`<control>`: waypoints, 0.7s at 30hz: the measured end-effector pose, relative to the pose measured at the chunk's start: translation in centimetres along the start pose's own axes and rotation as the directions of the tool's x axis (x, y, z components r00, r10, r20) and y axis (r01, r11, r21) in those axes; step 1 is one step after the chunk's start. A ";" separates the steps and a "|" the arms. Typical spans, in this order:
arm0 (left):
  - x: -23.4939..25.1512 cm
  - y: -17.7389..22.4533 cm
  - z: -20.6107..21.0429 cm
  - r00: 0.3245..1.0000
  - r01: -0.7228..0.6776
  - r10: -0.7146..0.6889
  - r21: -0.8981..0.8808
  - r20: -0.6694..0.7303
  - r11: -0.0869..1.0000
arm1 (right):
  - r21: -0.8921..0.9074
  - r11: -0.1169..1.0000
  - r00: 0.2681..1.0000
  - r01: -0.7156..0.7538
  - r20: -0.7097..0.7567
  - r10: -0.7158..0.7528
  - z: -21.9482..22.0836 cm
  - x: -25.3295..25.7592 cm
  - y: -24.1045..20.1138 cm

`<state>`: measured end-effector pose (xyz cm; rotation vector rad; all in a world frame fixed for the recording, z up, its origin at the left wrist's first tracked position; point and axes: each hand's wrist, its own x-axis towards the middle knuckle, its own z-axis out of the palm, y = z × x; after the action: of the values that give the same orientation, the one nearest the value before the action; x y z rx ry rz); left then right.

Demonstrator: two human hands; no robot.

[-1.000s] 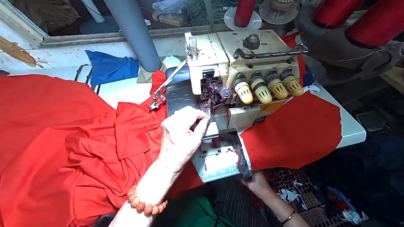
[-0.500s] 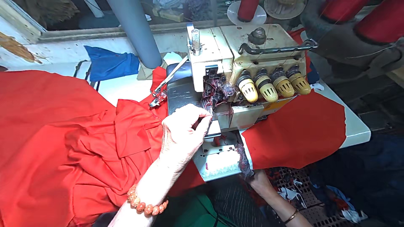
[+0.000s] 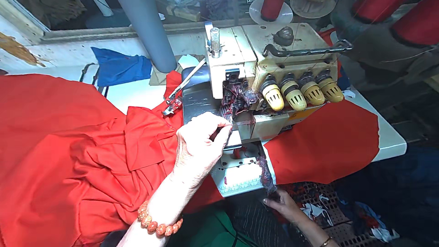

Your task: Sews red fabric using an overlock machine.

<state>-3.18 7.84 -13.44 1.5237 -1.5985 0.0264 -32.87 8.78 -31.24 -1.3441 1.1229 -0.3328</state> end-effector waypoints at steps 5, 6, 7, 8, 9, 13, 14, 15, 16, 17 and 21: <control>0.3 -0.2 0.2 1.000 -0.003 0.003 -0.013 -0.020 1.000 | 0.016 1.000 0.999 -0.023 -0.043 0.024 0.6 -0.2 0.2; 0.3 -0.1 0.2 1.000 -0.001 0.000 -0.011 -0.018 1.000 | 0.024 0.999 0.998 -0.023 -0.056 0.025 0.8 -0.2 0.1; 0.3 -0.1 0.2 1.000 -0.001 0.001 -0.011 -0.018 1.000 | 0.034 0.999 0.997 -0.017 -0.072 0.020 1.1 -0.1 0.0; 0.3 -0.1 0.2 1.000 -0.002 0.002 -0.010 -0.016 1.000 | 0.045 0.999 0.996 -0.009 -0.088 0.013 1.3 0.0 0.0; 0.3 -0.1 0.2 1.000 -0.002 0.002 -0.010 -0.015 1.000 | 0.053 0.999 0.995 0.002 -0.103 0.003 1.6 0.1 0.0; 0.3 -0.1 0.2 1.000 0.005 -0.005 -0.029 -0.018 1.000 | 0.042 0.999 0.984 -0.001 -0.178 0.008 2.4 0.7 0.2; 0.3 -0.1 0.2 1.000 0.006 -0.007 -0.033 -0.019 0.999 | 0.029 0.999 0.982 -0.021 -0.187 0.026 2.5 0.8 0.2; 0.3 -0.2 0.2 1.000 0.003 -0.004 -0.039 -0.020 0.999 | 0.011 0.999 0.982 -0.038 -0.185 0.039 2.5 0.8 0.1; 0.3 -0.3 0.3 1.000 -0.006 0.005 -0.043 -0.029 0.999 | -0.004 0.999 0.984 -0.048 -0.170 0.047 2.4 0.8 0.0; 0.4 -0.4 0.4 0.999 -0.011 0.009 -0.042 -0.034 0.999 | -0.009 0.999 0.987 -0.049 -0.152 0.047 2.3 0.8 0.0; 0.4 -0.3 0.4 0.999 -0.013 0.012 -0.033 -0.030 0.999 | 0.035 0.999 0.996 -0.018 -0.082 0.020 1.7 0.3 0.2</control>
<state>-3.04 7.27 -13.62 1.4810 -1.5776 0.0291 -31.44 9.62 -31.82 -1.2990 1.1930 -0.3948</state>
